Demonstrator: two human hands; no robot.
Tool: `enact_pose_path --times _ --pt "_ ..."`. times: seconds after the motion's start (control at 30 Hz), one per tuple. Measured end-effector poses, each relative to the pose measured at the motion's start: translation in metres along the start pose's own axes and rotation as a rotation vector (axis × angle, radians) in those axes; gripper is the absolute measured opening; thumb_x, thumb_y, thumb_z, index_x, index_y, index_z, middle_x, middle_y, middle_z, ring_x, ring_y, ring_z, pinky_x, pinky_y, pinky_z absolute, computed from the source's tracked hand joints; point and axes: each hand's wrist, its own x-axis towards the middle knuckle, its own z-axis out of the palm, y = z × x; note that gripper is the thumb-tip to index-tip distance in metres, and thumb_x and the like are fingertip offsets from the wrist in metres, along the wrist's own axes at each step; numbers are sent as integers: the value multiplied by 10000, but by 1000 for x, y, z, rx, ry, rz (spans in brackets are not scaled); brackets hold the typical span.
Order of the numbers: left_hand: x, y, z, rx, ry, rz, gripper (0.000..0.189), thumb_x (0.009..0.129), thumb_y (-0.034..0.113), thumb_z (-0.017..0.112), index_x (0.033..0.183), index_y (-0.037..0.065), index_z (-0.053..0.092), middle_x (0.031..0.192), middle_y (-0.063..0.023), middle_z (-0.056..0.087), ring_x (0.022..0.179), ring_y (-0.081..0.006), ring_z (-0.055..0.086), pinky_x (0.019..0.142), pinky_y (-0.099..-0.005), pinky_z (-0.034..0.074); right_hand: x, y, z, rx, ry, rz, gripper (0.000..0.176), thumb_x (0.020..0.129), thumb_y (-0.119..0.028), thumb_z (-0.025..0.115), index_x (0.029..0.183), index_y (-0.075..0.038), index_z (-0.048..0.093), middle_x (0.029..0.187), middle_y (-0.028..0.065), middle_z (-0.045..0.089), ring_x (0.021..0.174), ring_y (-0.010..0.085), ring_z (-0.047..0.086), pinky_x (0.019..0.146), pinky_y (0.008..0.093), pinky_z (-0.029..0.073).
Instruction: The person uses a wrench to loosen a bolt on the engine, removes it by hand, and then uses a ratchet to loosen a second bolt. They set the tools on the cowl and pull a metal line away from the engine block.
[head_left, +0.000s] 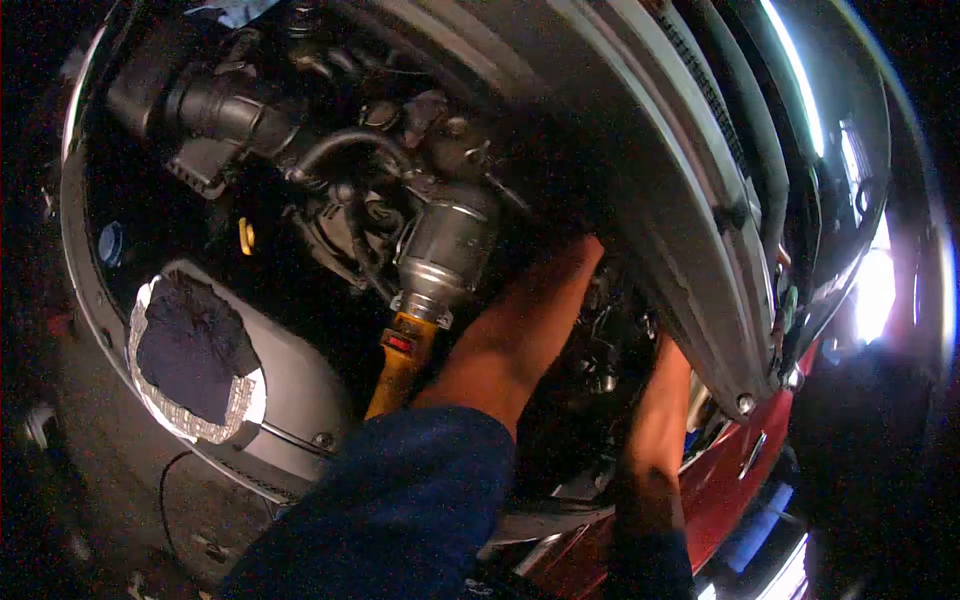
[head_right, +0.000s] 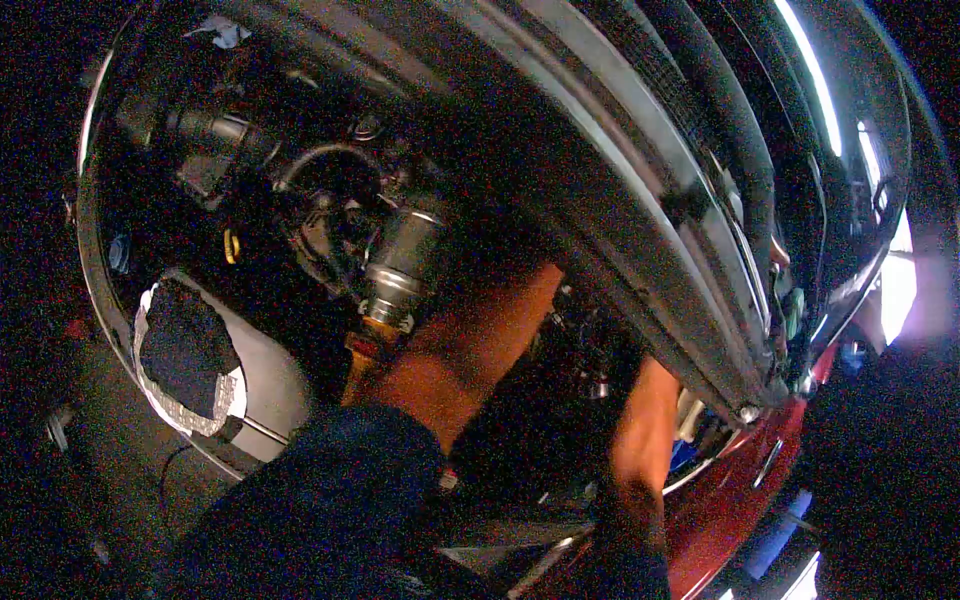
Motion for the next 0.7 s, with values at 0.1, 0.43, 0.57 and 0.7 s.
enact_pose_path --times 0.1,0.43,0.57,0.7 --pt "3 -4 3 21 0 -5 378 919 238 604 1205 3 680 1257 -196 659 1190 -376 605 1006 -441 510 1 1 4 5 -1 -9 327 1003 -303 610 1182 -45 702 1178 156 717 1102 306 667 989 393 486" --pt "-40 7 -36 79 -109 85 414 934 250 592 1251 -9 654 1298 -217 636 1230 -393 582 1030 -442 496 -5 8 4 -15 -57 -97 325 1005 -301 607 1175 -42 703 1173 158 717 1098 307 667 988 391 485" --pt "-144 18 -134 -22 -296 142 429 940 254 588 1270 -13 644 1315 -225 627 1245 -399 572 1039 -443 490 -4 3 14 -72 -135 -186 325 1005 -301 606 1172 -40 704 1171 159 718 1096 307 667 987 390 484" --pt "-291 14 -177 83 286 -129 572 926 372 679 1323 -30 583 1106 -269 659 1135 -438 584 959 -487 491 9 -11 34 -127 -217 -281 324 1006 -300 605 1169 -39 705 1170 160 718 1095 307 667 987 389 484"
